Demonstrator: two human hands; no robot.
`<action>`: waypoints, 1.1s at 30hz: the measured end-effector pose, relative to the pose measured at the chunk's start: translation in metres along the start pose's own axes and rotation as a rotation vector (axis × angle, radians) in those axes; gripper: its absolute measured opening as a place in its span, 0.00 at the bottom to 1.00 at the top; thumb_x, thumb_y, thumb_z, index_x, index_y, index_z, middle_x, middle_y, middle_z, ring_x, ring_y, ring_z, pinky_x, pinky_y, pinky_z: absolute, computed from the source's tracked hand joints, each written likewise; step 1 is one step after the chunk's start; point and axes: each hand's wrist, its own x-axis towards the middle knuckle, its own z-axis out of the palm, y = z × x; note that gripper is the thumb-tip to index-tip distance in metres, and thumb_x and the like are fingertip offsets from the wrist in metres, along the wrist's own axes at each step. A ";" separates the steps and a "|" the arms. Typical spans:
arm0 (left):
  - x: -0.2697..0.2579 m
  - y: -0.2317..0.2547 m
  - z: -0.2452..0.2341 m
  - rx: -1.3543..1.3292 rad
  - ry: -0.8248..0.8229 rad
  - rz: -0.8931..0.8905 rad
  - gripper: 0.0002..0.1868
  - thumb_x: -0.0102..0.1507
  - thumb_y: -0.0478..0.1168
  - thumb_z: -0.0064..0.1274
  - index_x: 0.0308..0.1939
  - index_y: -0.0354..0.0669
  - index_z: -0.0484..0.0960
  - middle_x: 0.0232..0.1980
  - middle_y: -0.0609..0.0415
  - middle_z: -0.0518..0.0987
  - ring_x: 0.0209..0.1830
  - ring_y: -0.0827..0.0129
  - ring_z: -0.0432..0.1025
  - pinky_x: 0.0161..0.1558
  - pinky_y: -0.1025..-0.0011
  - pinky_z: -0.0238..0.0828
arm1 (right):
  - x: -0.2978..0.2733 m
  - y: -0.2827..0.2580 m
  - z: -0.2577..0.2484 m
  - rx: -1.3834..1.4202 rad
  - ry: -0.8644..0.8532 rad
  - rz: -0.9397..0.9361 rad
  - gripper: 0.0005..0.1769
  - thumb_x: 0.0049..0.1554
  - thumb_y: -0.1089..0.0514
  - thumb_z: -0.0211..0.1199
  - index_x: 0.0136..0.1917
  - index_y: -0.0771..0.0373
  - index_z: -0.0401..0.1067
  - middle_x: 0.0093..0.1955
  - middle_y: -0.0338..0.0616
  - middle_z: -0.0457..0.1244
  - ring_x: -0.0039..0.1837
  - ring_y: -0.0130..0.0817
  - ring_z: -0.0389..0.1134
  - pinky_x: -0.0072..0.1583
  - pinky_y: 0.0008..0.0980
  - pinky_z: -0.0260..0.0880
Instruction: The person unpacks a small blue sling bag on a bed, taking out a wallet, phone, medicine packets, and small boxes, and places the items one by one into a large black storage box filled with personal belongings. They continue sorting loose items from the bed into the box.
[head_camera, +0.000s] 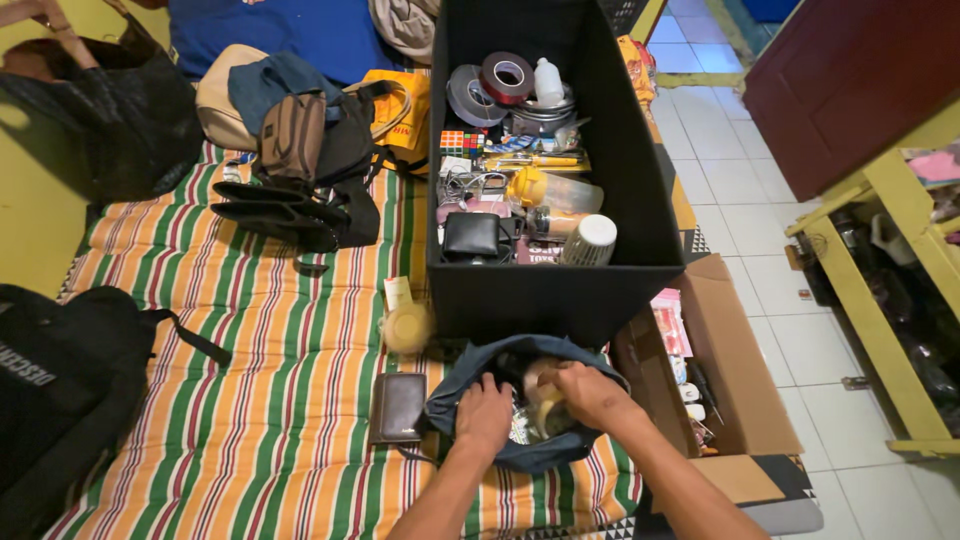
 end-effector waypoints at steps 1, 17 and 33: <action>0.001 -0.001 -0.003 0.001 -0.032 0.001 0.20 0.61 0.35 0.56 0.58 0.41 0.77 0.65 0.32 0.69 0.59 0.42 0.69 0.61 0.53 0.67 | -0.005 -0.009 -0.009 0.023 0.012 -0.001 0.24 0.45 0.63 0.70 0.56 0.58 0.76 0.52 0.57 0.69 0.57 0.58 0.70 0.57 0.50 0.70; -0.096 -0.024 -0.084 -0.884 0.533 0.084 0.26 0.48 0.34 0.67 0.50 0.36 0.79 0.50 0.42 0.78 0.49 0.50 0.78 0.51 0.62 0.77 | 0.120 -0.126 0.013 1.192 -0.076 0.323 0.18 0.57 0.60 0.65 0.59 0.71 0.73 0.47 0.49 0.70 0.45 0.37 0.72 0.44 0.35 0.78; -0.069 -0.140 -0.084 -1.297 0.834 -1.156 0.26 0.60 0.38 0.62 0.60 0.39 0.73 0.48 0.45 0.81 0.42 0.61 0.77 0.43 0.61 0.75 | 0.089 -0.037 0.023 0.991 0.153 0.304 0.20 0.62 0.54 0.63 0.54 0.78 0.75 0.37 0.46 0.69 0.39 0.33 0.70 0.46 0.35 0.74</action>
